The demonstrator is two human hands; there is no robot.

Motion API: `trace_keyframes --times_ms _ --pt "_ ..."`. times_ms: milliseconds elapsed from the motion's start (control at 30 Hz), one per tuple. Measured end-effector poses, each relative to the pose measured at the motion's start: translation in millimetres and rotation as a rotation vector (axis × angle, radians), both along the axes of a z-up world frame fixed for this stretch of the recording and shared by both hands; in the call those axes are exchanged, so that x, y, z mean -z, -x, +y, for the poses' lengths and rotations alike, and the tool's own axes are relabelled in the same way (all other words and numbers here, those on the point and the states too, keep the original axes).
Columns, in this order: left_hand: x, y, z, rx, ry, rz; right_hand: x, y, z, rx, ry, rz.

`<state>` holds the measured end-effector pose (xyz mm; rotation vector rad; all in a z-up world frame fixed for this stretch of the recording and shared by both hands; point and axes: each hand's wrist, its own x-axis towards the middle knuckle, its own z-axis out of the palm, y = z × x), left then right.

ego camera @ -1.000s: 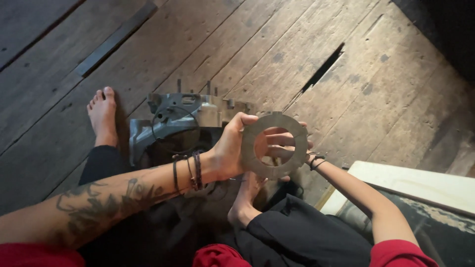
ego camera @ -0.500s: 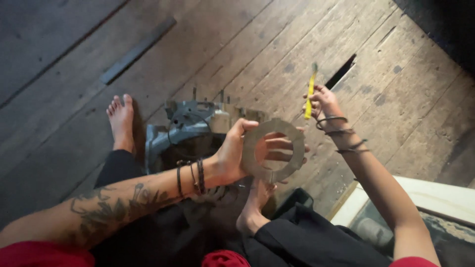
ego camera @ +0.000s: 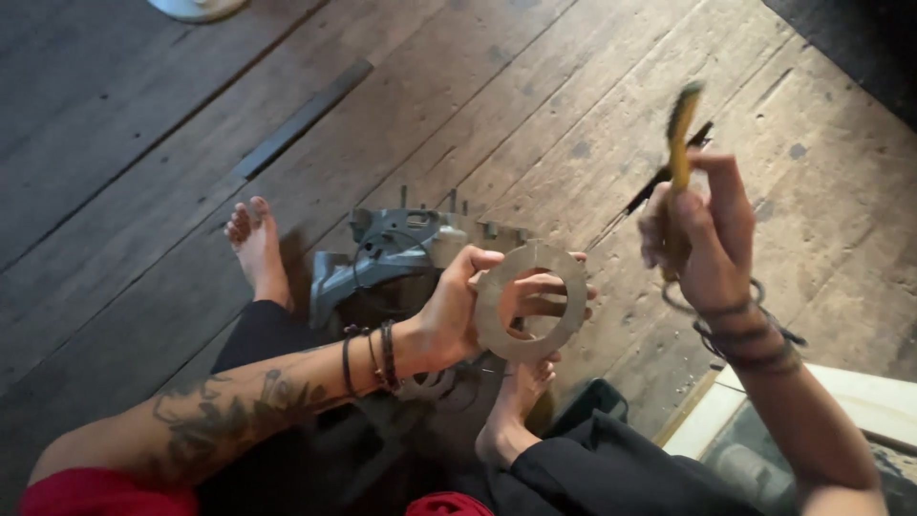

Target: The person sits on a wooden floor holding a circular metal part and files its edge with a flat file, rotating the part to work around the rim. Near the end they switch to rubbing the part with a yellow abrasive block.

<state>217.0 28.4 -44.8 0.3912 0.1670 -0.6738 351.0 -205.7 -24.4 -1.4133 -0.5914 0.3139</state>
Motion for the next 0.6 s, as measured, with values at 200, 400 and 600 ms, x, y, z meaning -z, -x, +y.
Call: trace_keyframes --times_ms 200,400,600 --pt "10.7 18.9 5.1 0.001 -0.053 -0.121 -39.6 31.4 1.7 -0.089 0.350 -0.353" --pt "-9.1 33.0 -1.8 0.027 0.048 -0.184 -67.0 47.7 12.3 -0.294 0.628 -0.827" --pt "-12.6 42.0 -0.5 0.003 -0.011 -0.318 -82.9 50.2 13.3 -0.177 0.689 -1.089"
